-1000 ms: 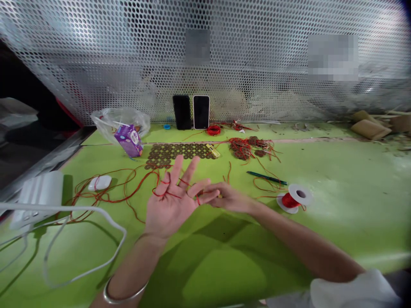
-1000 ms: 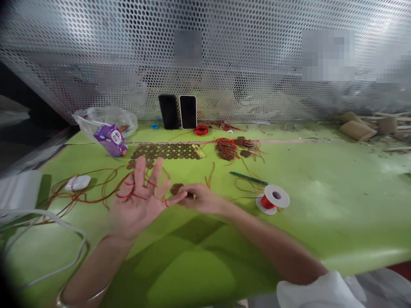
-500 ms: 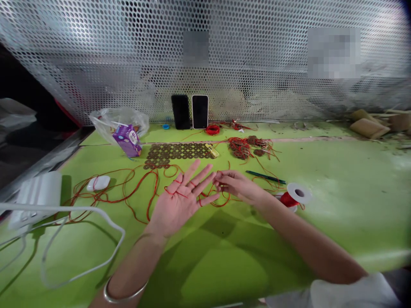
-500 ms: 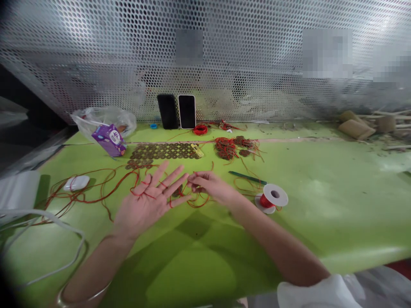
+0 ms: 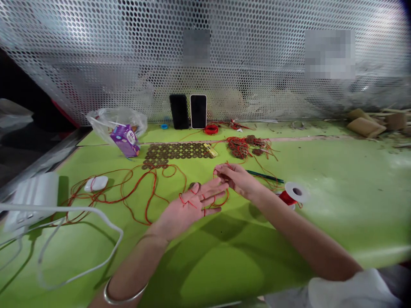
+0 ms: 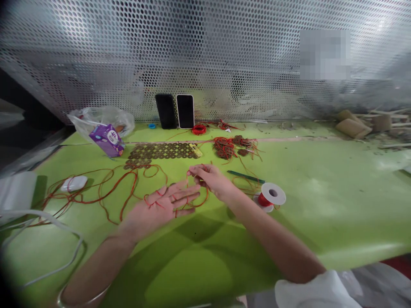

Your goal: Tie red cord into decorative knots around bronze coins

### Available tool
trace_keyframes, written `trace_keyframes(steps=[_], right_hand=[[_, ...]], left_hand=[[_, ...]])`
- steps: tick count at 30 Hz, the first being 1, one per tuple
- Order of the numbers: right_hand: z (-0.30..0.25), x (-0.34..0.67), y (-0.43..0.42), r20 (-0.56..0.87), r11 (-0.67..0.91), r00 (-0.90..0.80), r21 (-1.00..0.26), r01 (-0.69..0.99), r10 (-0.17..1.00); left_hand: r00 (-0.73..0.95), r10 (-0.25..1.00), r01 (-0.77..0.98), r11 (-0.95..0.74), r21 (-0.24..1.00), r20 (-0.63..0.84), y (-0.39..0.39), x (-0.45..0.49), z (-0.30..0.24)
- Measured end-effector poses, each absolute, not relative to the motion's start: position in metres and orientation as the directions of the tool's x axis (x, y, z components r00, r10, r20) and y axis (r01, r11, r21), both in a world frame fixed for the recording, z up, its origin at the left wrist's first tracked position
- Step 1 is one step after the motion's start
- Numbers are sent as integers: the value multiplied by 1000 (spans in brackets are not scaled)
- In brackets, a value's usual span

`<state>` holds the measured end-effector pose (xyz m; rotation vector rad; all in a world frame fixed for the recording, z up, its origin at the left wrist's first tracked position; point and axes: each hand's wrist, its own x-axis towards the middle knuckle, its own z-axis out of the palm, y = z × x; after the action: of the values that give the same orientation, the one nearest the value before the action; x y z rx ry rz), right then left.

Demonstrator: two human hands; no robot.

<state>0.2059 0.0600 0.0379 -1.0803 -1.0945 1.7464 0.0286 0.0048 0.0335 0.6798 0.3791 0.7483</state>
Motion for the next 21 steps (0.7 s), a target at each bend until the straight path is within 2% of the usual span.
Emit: trace_keyframes(steps=[4,8,12,17,21], right_hand=[[50,205,59,-184,-247,-397,-962,-115,899],[66,206,54,-31,10,-451,-996,88,892],[76,202,49,82,232,-521,-945,230,850],[68,201,51,111,225,-449,-952,209,887],[66,204,46,204,381,-491,-877,293,847]], left_hand=[[687,716,-435,540,721,-121,4,30,26],[676,725,-434,539,721,-135,7,29,17],[638,743,-422,555,716,-200,6,33,14],[550,816,-552,517,654,-181,3,39,27],[442,876,-688,470,553,-195,7,40,31]])
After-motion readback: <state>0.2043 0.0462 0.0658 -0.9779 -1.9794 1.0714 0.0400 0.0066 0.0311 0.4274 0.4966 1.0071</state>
